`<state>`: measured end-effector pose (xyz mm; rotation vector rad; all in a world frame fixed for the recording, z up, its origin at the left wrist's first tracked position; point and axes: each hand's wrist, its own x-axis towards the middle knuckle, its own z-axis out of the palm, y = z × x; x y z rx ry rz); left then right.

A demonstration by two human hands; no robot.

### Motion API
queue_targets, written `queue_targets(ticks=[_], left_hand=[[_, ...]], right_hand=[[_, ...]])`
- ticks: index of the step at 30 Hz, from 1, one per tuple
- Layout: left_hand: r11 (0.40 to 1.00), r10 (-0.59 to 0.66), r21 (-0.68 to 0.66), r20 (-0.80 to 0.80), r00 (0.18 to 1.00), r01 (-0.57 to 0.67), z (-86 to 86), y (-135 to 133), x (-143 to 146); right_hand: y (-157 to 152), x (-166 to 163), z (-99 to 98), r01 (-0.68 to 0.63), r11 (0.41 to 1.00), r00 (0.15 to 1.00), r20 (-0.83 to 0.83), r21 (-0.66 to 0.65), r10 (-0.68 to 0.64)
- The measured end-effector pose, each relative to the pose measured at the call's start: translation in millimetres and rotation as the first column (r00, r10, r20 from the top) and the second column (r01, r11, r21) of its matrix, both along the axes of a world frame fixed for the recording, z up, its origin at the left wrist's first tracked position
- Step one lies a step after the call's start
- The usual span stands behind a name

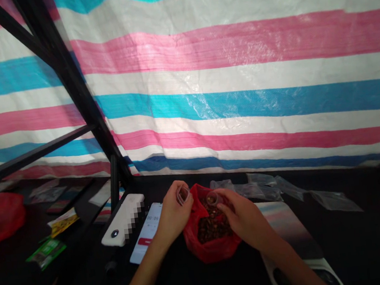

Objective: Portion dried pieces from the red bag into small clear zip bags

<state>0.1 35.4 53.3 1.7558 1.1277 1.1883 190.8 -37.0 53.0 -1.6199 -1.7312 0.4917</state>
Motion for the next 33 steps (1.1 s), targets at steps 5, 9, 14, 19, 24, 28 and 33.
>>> queue_targets(ticks=[5,9,14,19,24,28,33], left_hand=[[0.990,-0.140,0.006,-0.105,0.985,0.141,4.0,-15,7],[0.968,-0.249,0.004,-0.140,0.958,0.253,-0.4,-22,12],[0.960,-0.281,-0.025,-0.142,0.949,0.280,-5.4,-22,15],[0.965,-0.263,-0.018,-0.157,0.952,0.263,-5.7,-21,15],[0.968,-0.252,-0.019,-0.145,0.957,0.252,-6.6,-20,14],[0.975,-0.223,-0.018,-0.092,0.971,0.222,-10.0,-19,15],[0.998,-0.055,-0.039,-0.093,0.994,0.051,-6.3,-16,13]], right_hand=[[-3,-4,5.9,-0.070,0.983,0.994,-0.066,0.172,0.082],[-9,-11,2.0,-0.146,0.936,0.988,0.092,0.320,0.122],[-8,-10,-4.0,-0.173,0.906,0.977,0.186,0.386,0.107],[-4,-5,-3.4,-0.164,0.896,0.979,0.181,0.412,0.096],[-4,-4,-0.6,-0.148,0.920,0.985,0.142,0.364,0.102],[0,5,-1.4,-0.051,0.943,0.996,0.087,0.328,0.023],[5,30,-2.4,0.061,0.970,0.983,0.157,0.236,-0.100]])
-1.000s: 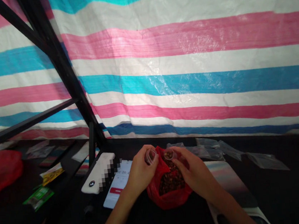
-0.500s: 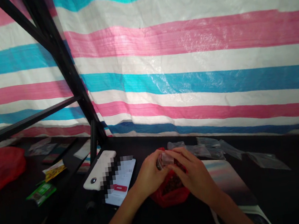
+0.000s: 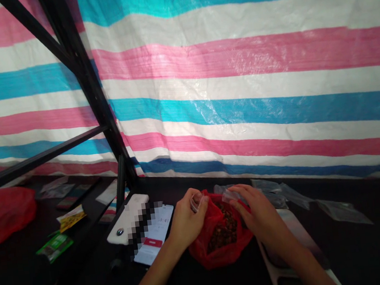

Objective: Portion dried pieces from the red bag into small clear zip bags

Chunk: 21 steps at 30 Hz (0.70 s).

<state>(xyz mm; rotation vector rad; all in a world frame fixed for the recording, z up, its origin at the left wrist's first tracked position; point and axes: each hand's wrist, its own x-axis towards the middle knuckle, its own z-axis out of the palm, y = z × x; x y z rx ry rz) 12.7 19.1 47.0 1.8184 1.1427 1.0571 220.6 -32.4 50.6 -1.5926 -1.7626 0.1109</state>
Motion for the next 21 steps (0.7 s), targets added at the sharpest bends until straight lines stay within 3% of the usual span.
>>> queue_targets(ticks=[3,6,8,13,17,21], left_hand=[[0.996,0.084,0.027,-0.202,0.976,-0.080,5.5,-4,-4],[0.999,0.032,0.015,-0.380,0.924,-0.028,5.5,-9,-8],[0.999,-0.031,-0.042,-0.387,0.922,0.015,0.9,-8,-11],[0.987,-0.101,-0.132,-0.103,0.990,0.087,-10.0,13,-17],[0.996,0.073,-0.068,0.148,0.986,-0.063,-4.9,30,-23],[0.986,0.164,0.007,0.211,0.964,-0.169,-1.4,35,-27]], right_hand=[[-2,9,3.0,0.018,0.994,0.998,0.060,-0.112,-0.011],[-5,8,3.9,0.009,0.982,0.998,0.061,-0.186,0.003],[-6,6,1.4,-0.008,0.973,0.999,0.034,-0.232,0.016],[0,6,-4.4,-0.066,0.984,0.994,-0.098,-0.165,0.051],[1,12,4.2,-0.020,0.999,0.988,-0.155,-0.035,0.015],[-4,16,13.7,0.059,0.992,0.987,-0.153,0.109,-0.042]])
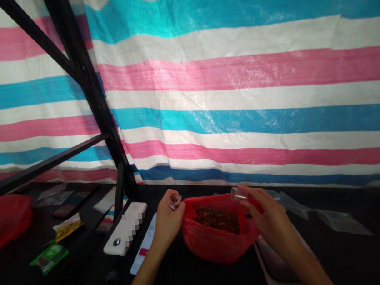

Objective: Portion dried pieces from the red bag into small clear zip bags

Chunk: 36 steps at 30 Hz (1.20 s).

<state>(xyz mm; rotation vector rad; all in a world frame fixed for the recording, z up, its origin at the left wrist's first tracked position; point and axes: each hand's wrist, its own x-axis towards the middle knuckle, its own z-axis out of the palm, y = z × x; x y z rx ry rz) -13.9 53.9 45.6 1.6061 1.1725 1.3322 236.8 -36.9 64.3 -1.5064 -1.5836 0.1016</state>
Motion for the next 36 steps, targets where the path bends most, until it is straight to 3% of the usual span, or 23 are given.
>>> queue_targets(ticks=[4,6,9,12,14,16,19,22,24,26,30,33,36], left_hand=[[0.999,-0.005,-0.037,-0.115,0.993,0.001,-1.2,-5,2],[0.998,0.057,-0.017,-0.139,0.989,-0.060,2.2,-9,4],[0.968,0.224,0.130,-0.063,0.972,-0.215,11.6,-17,5],[0.909,0.282,0.318,0.008,0.959,-0.270,17.5,-28,4],[0.889,0.197,0.432,-0.070,0.978,-0.149,18.2,-34,4],[0.868,0.041,0.485,-0.286,0.957,0.107,18.7,-39,4],[0.835,-0.135,0.354,-0.613,0.779,0.422,20.5,-43,7],[0.862,-0.230,0.176,-0.700,0.676,0.475,19.2,-43,11],[0.891,-0.272,0.106,-0.654,0.706,0.442,14.8,-41,14],[0.921,-0.306,0.046,-0.532,0.789,0.388,9.0,-39,17],[0.933,-0.357,-0.081,-0.087,0.930,0.351,4.1,-33,21],[0.923,-0.342,-0.108,0.205,0.917,0.369,10.2,-30,21],[0.898,-0.349,-0.111,0.412,0.842,0.426,18.9,-30,19]], right_hand=[[-3,0,-0.3,-0.035,0.997,0.989,0.141,-0.074,0.045],[-3,-1,-2.3,0.002,0.997,0.969,0.246,-0.072,0.016],[-3,-7,-4.6,0.040,0.999,0.939,0.342,0.022,-0.045],[-5,-16,-7.1,-0.049,0.998,0.915,0.398,-0.040,0.061],[-6,-23,-9.6,-0.102,0.985,0.891,0.428,-0.140,0.153],[-8,-27,-12.3,-0.119,0.966,0.871,0.443,-0.229,0.213],[-8,-32,-15.3,-0.107,0.949,0.857,0.456,-0.298,0.240],[-8,-35,-16.2,-0.091,0.940,0.852,0.463,-0.329,0.244],[-8,-36,-15.5,-0.081,0.933,0.853,0.460,-0.350,0.246],[-8,-37,-14.4,-0.073,0.930,0.860,0.450,-0.360,0.242],[-8,-34,-14.1,-0.079,0.943,0.878,0.425,-0.324,0.220],[-9,-31,-15.6,-0.112,0.947,0.878,0.416,-0.301,0.237],[-9,-30,-15.1,-0.120,0.949,0.891,0.390,-0.290,0.232]])
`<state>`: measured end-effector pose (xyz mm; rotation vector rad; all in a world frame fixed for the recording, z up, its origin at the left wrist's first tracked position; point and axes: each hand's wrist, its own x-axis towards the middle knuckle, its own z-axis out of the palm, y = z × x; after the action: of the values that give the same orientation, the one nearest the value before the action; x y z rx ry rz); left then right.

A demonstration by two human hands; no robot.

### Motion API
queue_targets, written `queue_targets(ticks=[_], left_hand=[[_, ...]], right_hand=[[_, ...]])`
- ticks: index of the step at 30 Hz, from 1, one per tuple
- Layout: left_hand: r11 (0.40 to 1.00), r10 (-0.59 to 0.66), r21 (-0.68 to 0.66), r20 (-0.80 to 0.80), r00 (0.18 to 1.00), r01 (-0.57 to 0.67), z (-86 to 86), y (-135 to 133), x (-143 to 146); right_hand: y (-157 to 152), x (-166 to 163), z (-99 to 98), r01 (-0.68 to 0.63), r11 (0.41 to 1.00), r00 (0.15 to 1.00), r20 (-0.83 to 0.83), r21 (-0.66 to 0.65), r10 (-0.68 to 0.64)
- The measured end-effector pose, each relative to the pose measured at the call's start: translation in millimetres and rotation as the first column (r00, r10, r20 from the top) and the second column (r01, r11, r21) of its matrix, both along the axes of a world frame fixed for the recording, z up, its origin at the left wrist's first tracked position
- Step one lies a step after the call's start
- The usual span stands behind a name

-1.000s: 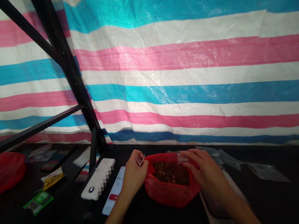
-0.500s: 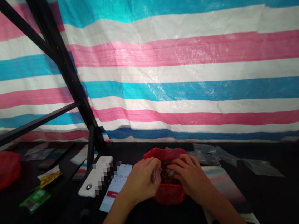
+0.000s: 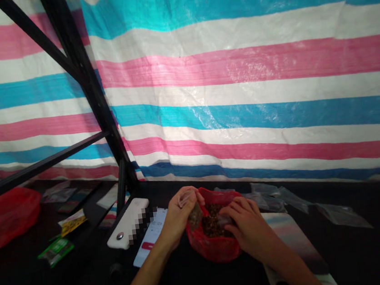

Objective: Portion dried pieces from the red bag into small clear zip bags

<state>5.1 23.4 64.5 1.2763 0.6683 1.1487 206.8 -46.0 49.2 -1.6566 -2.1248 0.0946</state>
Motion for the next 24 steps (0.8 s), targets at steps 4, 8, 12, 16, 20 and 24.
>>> queue_targets(ticks=[4,8,12,16,20,24], left_hand=[[0.998,0.000,-0.059,0.060,0.998,0.004,2.6,1,-1],[0.963,0.261,0.141,-0.281,0.924,-0.229,-11.1,5,0],[0.837,0.539,0.259,-0.540,0.646,-0.482,-32.3,12,1],[0.868,0.485,0.239,-0.599,0.637,-0.435,-45.8,17,2],[0.899,0.428,0.193,-0.570,0.701,-0.392,-49.1,20,4],[0.896,0.440,0.197,-0.511,0.739,-0.397,-44.8,20,5]], right_hand=[[1,0,1.7,0.020,1.000,1.000,0.003,0.005,-0.020],[3,-4,-0.6,0.000,1.000,0.999,0.040,-0.022,0.001],[3,-9,-0.9,-0.015,1.000,1.000,0.019,-0.018,0.015],[4,-14,0.3,-0.016,1.000,0.999,0.036,0.000,0.016],[5,-20,-2.0,-0.019,0.999,0.999,0.034,-0.027,0.020],[3,-22,-3.3,-0.040,0.998,0.999,0.007,-0.044,0.040]])
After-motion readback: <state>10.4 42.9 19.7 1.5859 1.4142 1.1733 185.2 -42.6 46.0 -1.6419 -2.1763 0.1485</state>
